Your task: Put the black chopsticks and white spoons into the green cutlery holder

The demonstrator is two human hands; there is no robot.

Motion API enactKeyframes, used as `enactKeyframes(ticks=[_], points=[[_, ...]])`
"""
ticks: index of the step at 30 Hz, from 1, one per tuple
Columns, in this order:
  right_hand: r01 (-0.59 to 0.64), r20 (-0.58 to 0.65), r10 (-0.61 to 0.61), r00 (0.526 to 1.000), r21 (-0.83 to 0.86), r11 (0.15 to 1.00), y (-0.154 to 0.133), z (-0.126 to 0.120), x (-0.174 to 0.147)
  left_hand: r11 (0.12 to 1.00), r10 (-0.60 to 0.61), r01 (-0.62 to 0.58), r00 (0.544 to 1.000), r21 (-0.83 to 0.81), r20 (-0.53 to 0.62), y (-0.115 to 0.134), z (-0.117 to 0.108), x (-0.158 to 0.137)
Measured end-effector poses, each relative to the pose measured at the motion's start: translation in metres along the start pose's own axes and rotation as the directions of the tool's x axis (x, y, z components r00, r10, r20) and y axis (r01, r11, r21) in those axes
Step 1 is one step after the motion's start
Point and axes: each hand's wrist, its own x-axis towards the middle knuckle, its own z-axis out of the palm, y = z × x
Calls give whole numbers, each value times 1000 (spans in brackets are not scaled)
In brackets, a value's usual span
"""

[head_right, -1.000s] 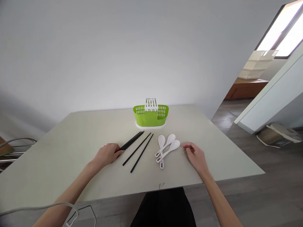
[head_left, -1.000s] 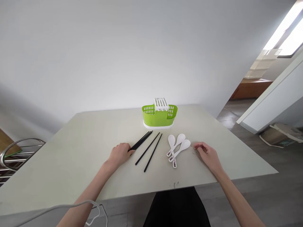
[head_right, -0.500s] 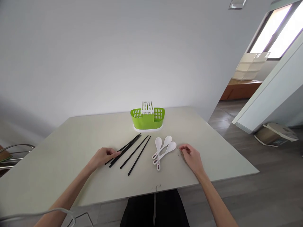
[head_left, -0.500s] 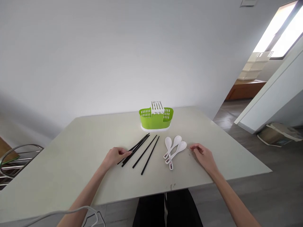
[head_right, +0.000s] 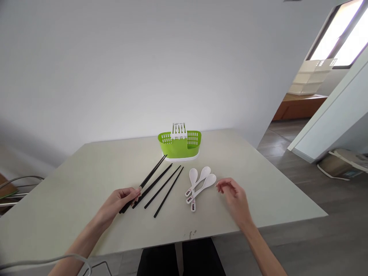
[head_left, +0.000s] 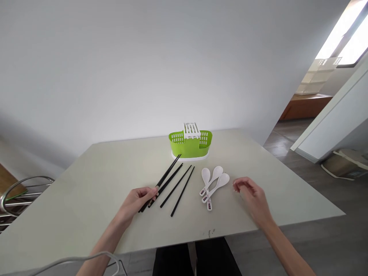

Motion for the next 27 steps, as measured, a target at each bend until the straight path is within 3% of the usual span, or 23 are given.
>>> enactKeyframes(ticks=[2, 3, 5, 7, 9, 12, 18, 27], points=[[-18, 194, -11, 981, 146, 989, -22, 18, -13, 995, 19, -11, 996, -101, 82, 10, 11, -15], [-67, 327, -7, 945, 217, 974, -33, 29, -19, 990, 24, -6, 992, -142, 123, 15, 17, -22], [-198, 588, -2, 809, 276, 941, -55, 50, -27, 981, 15, 26, 978, -193, 208, 24, 29, -34], [-236, 706, -11, 708, 252, 938, -74, 69, -31, 976, 6, 58, 956, -208, 293, 31, 38, -43], [-234, 740, -22, 673, 240, 942, -89, 84, -30, 975, 1, 82, 928, -206, 373, 35, 45, -47], [-218, 718, -1, 696, 213, 952, -103, 97, -24, 976, -3, 96, 901, -193, 435, 39, 47, -48], [-148, 670, -35, 742, 213, 966, -104, 102, -10, 986, 36, 41, 897, -164, 440, 45, 36, -44], [-119, 552, -48, 833, 264, 957, -96, 82, 26, 898, 89, 138, 874, -419, 477, 38, 34, -23]])
